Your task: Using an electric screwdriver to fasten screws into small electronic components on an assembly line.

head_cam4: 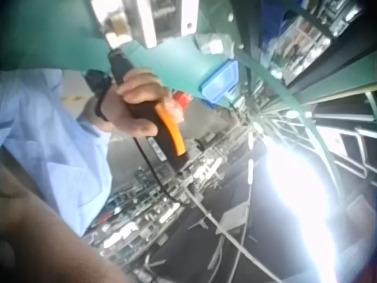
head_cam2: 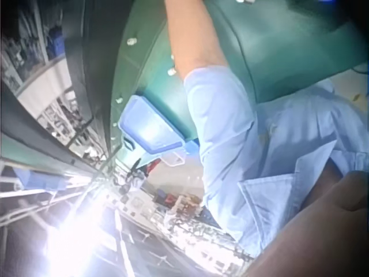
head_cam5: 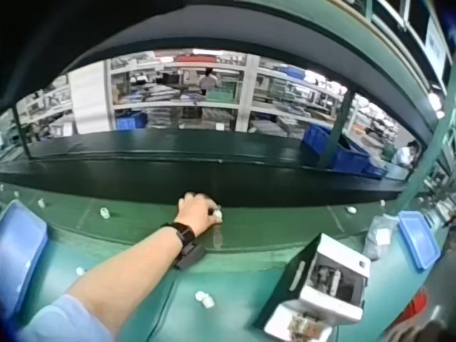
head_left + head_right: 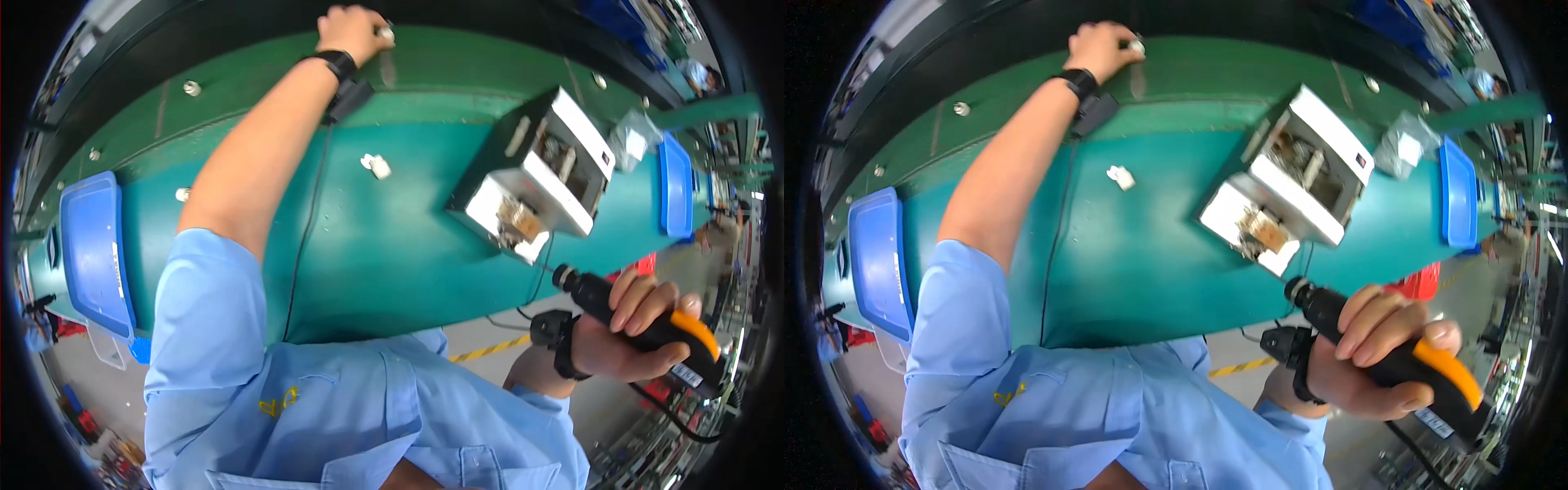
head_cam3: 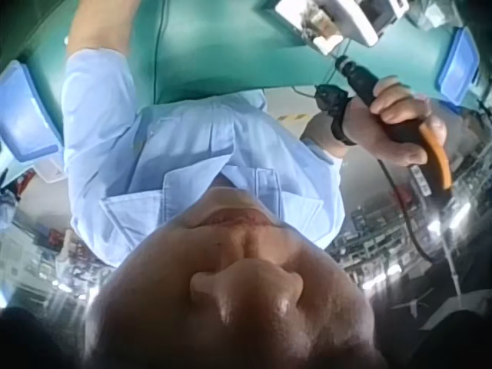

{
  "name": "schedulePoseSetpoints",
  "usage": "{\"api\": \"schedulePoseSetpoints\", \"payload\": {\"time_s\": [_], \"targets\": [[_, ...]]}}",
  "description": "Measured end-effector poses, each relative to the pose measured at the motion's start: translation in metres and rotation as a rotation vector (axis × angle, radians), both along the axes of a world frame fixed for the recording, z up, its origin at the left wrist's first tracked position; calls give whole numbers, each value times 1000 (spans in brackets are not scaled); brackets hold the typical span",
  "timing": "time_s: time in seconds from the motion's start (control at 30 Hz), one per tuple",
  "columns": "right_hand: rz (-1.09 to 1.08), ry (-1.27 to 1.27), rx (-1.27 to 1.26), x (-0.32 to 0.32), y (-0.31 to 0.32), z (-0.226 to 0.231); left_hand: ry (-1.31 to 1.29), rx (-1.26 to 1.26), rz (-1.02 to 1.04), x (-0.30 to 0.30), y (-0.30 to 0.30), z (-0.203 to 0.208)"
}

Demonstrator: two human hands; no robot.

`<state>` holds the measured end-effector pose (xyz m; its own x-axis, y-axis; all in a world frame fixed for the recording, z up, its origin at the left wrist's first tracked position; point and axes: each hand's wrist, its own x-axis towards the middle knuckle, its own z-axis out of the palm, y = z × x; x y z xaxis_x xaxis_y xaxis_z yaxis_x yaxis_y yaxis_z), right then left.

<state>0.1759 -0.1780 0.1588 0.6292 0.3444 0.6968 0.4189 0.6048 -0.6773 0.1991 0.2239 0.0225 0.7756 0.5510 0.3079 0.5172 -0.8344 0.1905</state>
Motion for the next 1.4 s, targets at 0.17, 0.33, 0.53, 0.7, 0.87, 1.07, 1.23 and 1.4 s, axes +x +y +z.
{"api": "schedulePoseSetpoints", "payload": {"time_s": [0.17, 0.33, 0.53, 0.7, 0.87, 1.07, 1.23, 1.4], "targets": [[-33, 17, 64, 14, -14, 4, -285, -617, -318, -48, -47, 40], [55, -14, -56, 21, 0, -6, -227, -772, -530, -143, -166, 35], [85, 5, -88, 21, 16, -18, -67, -901, -420, -185, -211, 8], [204, 27, -164, 21, 21, -17, -90, -909, -371, -188, -216, 18], [402, 208, -251, 63, 38, -6, -173, -780, -528, -191, -212, 9], [216, 599, -144, 48, 49, -27, -159, -975, -491, -188, -207, -5], [412, 311, -86, -16, 58, -35, -219, -1015, -494, -186, -202, -17], [329, 103, -357, -42, 69, -40, -250, -1022, -515, -187, -203, -22]]}}
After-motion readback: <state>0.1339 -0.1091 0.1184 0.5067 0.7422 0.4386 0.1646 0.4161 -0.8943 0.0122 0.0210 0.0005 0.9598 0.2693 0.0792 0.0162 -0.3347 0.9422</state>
